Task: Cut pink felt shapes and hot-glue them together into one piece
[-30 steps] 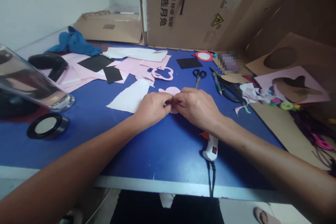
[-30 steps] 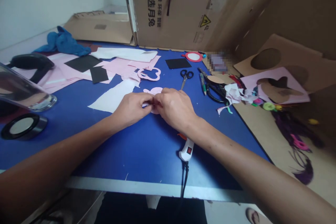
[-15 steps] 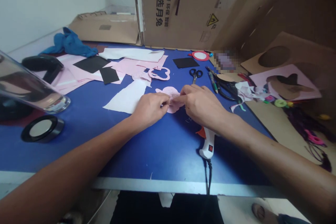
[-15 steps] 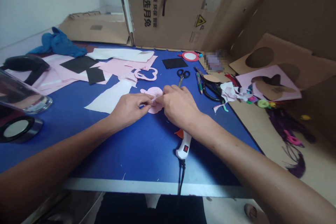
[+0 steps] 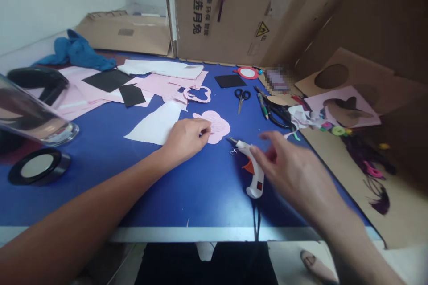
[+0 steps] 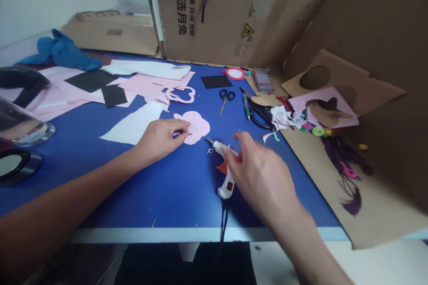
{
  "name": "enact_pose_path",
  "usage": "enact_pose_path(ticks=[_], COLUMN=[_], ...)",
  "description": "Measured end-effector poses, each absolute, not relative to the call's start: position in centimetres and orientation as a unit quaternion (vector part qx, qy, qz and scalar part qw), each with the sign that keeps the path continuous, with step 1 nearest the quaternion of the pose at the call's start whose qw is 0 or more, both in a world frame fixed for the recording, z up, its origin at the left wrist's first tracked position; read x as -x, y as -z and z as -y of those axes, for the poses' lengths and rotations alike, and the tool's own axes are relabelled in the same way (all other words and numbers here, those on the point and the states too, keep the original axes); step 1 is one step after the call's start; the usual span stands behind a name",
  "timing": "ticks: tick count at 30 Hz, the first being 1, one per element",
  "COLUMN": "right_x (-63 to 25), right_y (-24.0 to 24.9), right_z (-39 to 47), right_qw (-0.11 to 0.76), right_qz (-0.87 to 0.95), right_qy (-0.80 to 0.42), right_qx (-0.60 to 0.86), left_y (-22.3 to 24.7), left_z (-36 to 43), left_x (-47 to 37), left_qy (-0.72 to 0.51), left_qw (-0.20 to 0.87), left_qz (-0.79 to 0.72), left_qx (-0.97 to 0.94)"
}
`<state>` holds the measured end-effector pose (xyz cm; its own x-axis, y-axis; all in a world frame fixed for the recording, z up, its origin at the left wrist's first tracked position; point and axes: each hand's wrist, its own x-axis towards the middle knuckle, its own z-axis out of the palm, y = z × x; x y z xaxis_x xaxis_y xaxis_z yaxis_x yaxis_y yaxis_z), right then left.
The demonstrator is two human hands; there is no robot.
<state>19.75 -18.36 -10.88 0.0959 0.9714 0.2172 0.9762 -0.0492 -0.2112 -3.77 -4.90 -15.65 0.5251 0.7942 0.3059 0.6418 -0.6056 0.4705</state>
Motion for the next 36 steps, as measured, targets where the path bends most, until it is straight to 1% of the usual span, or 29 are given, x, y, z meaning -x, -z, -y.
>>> enact_pose_path(ticks=[4, 9, 12, 15, 17, 20, 22, 24, 26, 29, 32, 36], right_x=[-18.6, -16.3, -15.9, -16.1, -16.4, -16.7, -16.9, -17.1, -17.3, -17.5, -17.7, -18.2], right_y=[12.6, 13.0, 13.2, 13.5, 13.8, 14.1, 14.2, 14.1, 13.9, 13.4, 12.8, 12.1], right_z=[22.3, 22.7, 22.7, 23.2, 23.6, 24.1, 24.7, 25.4, 26.0, 26.0, 25.0, 23.3], right_qw=[0.147, 0.120, 0.133, 0.204, 0.290, 0.460, 0.541, 0.562, 0.545, 0.552, 0.595, 0.619], right_qz=[0.628, 0.598, 0.578, 0.542, 0.490, 0.371, 0.282, 0.202, 0.137, 0.081, 0.079, 0.136], right_qy=[-0.005, -0.023, -0.013, -0.050, -0.114, -0.283, -0.400, -0.496, -0.581, -0.665, -0.669, -0.618], right_qx=[0.764, 0.792, 0.805, 0.814, 0.814, 0.755, 0.684, 0.630, 0.588, 0.497, 0.438, 0.464], left_y=[15.7, 15.8, 15.9, 16.0, 16.1, 16.2, 16.1, 16.1, 16.1, 16.0, 15.9, 15.7], left_z=[4.9, 4.9, 4.8, 4.7, 4.7, 4.7, 4.7, 4.8, 4.8, 4.8, 4.8, 4.9], left_x=[3.8, 3.8, 3.8, 3.9, 3.9, 3.9, 3.9, 3.9, 3.9, 4.0, 4.0, 4.1], left_qy=[-0.255, -0.258, -0.265, -0.274, -0.280, -0.283, -0.282, -0.281, -0.283, -0.283, -0.272, -0.259], left_qw=[0.154, 0.158, 0.155, 0.150, 0.149, 0.153, 0.155, 0.155, 0.157, 0.160, 0.161, 0.170], left_qz=[-0.416, -0.416, -0.417, -0.409, -0.405, -0.404, -0.404, -0.402, -0.401, -0.399, -0.405, -0.411], left_qx=[-0.859, -0.858, -0.856, -0.857, -0.858, -0.856, -0.856, -0.857, -0.857, -0.857, -0.858, -0.857])
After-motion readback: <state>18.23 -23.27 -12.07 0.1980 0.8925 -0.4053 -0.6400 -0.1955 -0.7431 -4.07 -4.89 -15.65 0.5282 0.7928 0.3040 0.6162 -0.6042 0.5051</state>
